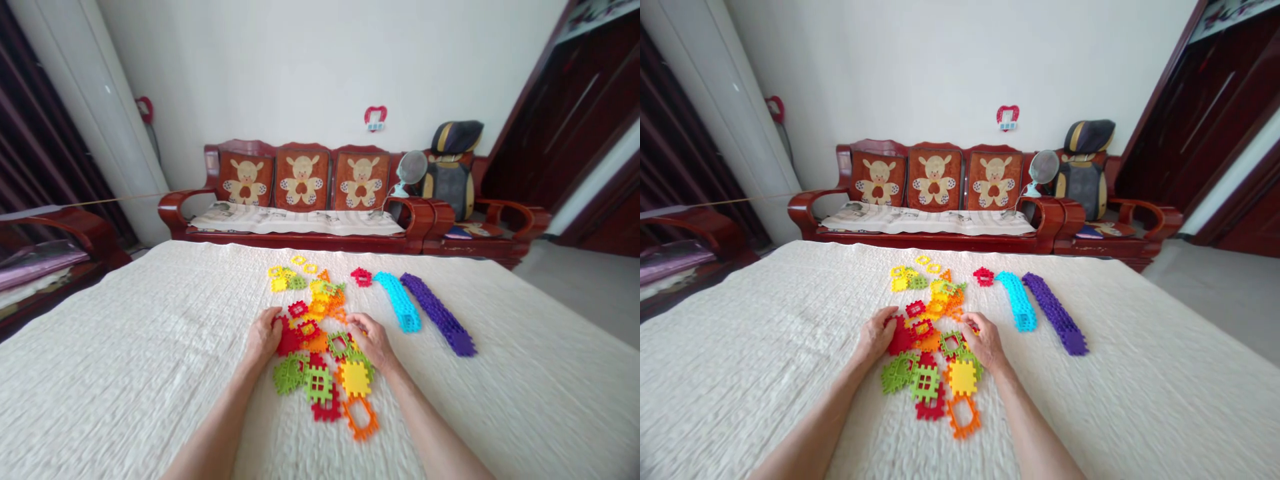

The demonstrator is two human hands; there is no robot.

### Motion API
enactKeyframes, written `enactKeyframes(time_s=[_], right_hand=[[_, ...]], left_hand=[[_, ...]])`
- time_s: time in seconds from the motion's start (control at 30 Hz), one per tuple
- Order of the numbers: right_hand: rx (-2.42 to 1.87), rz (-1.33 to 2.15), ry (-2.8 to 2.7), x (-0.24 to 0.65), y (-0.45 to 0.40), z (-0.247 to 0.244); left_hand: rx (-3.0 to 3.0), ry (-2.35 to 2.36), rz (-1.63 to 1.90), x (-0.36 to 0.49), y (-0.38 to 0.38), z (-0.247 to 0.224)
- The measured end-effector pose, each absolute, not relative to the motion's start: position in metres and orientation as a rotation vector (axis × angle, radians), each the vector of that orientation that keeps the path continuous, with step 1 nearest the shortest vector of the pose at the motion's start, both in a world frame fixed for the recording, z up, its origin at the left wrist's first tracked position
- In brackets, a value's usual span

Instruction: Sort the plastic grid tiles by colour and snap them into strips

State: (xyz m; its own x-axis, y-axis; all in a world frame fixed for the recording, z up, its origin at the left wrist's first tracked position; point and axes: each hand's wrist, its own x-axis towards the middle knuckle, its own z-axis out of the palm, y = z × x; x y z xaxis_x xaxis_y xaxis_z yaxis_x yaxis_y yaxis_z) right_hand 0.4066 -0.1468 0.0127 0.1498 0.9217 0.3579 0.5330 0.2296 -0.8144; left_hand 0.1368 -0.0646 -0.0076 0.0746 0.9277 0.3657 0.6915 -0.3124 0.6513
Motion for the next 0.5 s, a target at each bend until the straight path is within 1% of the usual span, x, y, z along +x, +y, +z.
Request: enactKeyframes(time_s=[0.13, 0.5], right_hand=[[-1.437, 0.498, -1.511, 0.4071, -0.1470, 0.0139], [-1.433, 0.449, -1.344, 0.4107, -0.1385, 0.0111]], left_hand=[[2.193, 1.530, 1.047, 0.1412, -0.0676, -0.0057], [2.181, 1.479, 1.111, 0.1429, -0.0671, -0.0108]])
